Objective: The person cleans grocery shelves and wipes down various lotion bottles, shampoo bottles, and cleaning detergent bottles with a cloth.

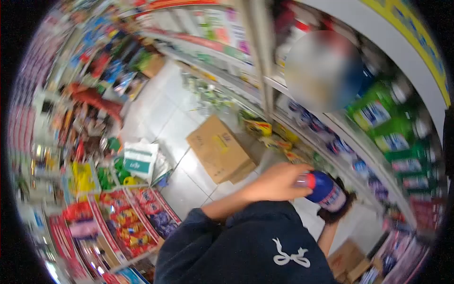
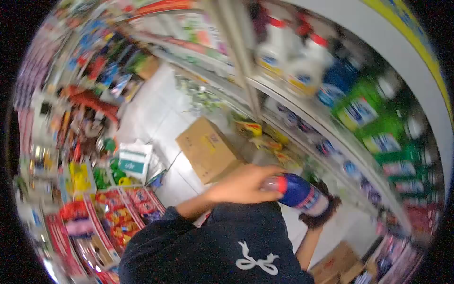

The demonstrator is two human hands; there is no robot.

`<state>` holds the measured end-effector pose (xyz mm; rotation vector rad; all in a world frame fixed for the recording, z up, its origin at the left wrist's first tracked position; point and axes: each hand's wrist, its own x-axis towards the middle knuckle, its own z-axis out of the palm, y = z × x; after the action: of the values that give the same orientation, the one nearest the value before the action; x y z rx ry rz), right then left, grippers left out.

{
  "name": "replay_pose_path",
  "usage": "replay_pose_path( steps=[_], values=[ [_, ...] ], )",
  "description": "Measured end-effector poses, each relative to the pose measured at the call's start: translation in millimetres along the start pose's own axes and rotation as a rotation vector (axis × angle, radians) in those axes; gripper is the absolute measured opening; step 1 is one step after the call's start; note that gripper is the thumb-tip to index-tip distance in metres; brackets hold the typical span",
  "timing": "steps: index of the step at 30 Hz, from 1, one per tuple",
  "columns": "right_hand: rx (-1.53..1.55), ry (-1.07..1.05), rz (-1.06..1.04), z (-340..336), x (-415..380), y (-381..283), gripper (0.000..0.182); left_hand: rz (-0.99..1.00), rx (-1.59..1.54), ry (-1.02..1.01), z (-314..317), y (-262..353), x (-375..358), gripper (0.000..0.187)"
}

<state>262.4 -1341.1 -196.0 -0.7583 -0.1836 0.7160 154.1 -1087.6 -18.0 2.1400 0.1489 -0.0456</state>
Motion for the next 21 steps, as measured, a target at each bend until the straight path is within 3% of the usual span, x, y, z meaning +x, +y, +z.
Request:
replay_pose_path(
  steps=[4,8,11,12,15,20,21],
  values=[
    [0.113,0.407,0.040,53,10,-9,0.072,-0.018,-0.015,0.327,18,5,3,0.046],
    [0.008,0.376,0.048,67,18,9,0.071,0.147,-0.140,0.443,23,25,-8,0.046],
    [-0.024,0.343,0.058,70,17,11,0.071,0.325,-0.213,0.810,50,21,-4,0.046],
    [-0.033,0.336,0.062,70,16,11,0.071,0.267,-0.197,0.903,56,25,-6,0.046],
    [-0.041,0.312,0.086,71,18,15,0.071,0.277,-0.952,0.930,66,26,2,0.047],
    [-0.073,0.280,0.117,74,18,19,0.071,0.464,-0.934,0.832,63,16,0,0.043],
    [-0.078,0.280,0.125,75,18,21,0.070,0.558,-0.860,0.712,59,17,1,0.041]
  ],
)
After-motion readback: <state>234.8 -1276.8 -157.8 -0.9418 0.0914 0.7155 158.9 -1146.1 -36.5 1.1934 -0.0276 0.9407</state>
